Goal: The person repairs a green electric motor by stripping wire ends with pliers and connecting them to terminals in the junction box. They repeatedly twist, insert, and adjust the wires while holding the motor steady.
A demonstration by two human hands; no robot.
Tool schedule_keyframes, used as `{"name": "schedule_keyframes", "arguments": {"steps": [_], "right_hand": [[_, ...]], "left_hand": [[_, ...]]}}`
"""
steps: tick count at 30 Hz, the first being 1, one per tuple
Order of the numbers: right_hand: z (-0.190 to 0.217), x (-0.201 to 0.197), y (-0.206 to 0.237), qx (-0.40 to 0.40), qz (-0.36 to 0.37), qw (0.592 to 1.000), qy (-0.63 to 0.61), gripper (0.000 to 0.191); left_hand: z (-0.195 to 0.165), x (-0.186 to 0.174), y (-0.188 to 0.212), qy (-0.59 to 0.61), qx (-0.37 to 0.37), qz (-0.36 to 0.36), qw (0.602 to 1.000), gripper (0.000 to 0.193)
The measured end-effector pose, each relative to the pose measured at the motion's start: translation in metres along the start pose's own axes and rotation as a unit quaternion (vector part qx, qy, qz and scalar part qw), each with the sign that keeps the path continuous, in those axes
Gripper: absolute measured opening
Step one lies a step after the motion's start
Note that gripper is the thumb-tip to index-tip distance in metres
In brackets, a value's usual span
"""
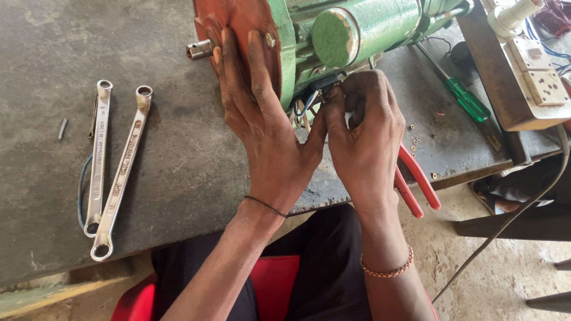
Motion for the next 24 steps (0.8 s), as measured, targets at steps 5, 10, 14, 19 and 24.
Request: {"name": "schedule_keyframes", "arguments": {"steps": [5,10,14,19,24], "right_hand": [[-0.009,0.004,-0.002,0.073,0.018,0.997,0.022,0.012],[-0.007,0.0,0.0,0.05,0.037,0.998,0.014,0.012],[-0.006,0.001,0.002,0.001,0.039,0.999,-0.003,0.01],[-0.011,0.006,-0.005,-0.012,0.044,0.997,0.064,0.009],[-0.012,-0.003,-0.003,0.038,0.043,0.997,0.046,0.012]], "left_hand": [[0.0,-0.001,-0.001,0.005,0.003,0.0,1.0,0.102],[0.0,0.0,-0.001,0.0,0.002,0.0,1.0,0.103],[-0.001,-0.002,0.0,0.013,0.001,0.001,1.0,0.104],[-0.002,-0.006,0.001,0.024,0.006,0.005,1.0,0.109],[-0.001,-0.005,0.0,0.014,0.003,0.012,1.0,0.107]]}}
Point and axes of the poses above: each hand's wrist, its own y-axis away from the middle knuckle, its own x-axis out of the palm, z = x × y, the point moved 6 cm from there along -y, towards the middle knuckle, and after that the axes turned 11 degrees about x, right-handed, at the moved point
